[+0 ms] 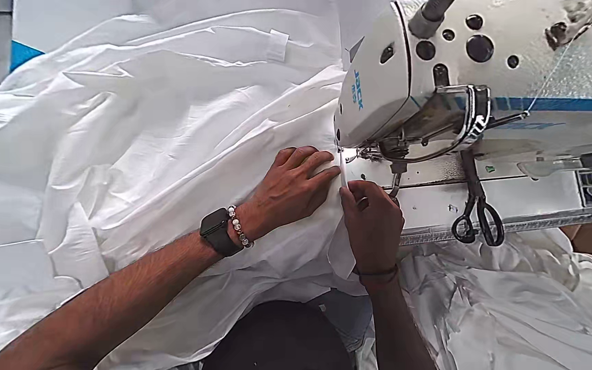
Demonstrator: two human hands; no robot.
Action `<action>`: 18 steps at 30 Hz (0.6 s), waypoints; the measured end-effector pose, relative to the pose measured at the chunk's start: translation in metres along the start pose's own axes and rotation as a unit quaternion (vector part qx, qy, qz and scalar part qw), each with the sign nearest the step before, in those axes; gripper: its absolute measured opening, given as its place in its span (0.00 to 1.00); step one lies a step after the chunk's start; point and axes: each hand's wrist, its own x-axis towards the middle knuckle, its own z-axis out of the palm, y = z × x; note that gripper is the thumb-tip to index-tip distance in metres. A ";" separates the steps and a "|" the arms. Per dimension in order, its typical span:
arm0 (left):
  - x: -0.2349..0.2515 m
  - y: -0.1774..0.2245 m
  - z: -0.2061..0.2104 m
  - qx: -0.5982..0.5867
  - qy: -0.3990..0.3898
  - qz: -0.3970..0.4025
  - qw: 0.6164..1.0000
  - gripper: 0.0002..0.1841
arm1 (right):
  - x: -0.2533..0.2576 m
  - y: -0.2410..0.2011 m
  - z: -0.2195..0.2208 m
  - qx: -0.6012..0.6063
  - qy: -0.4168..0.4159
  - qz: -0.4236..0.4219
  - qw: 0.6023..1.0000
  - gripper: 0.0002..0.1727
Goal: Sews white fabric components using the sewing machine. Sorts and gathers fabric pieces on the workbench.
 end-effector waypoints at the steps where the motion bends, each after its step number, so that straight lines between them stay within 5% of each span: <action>1: 0.001 0.000 0.000 0.007 -0.006 -0.004 1.000 0.21 | 0.002 0.001 -0.004 0.013 -0.020 0.009 1.000 0.13; 11: 0.003 -0.001 0.001 0.037 -0.033 -0.029 0.998 0.26 | 0.007 0.004 -0.002 0.002 0.002 0.001 1.000 0.06; 18: 0.001 -0.002 0.000 0.023 -0.012 0.026 0.999 0.23 | -0.014 0.013 0.012 -0.080 0.070 -0.190 0.976 0.11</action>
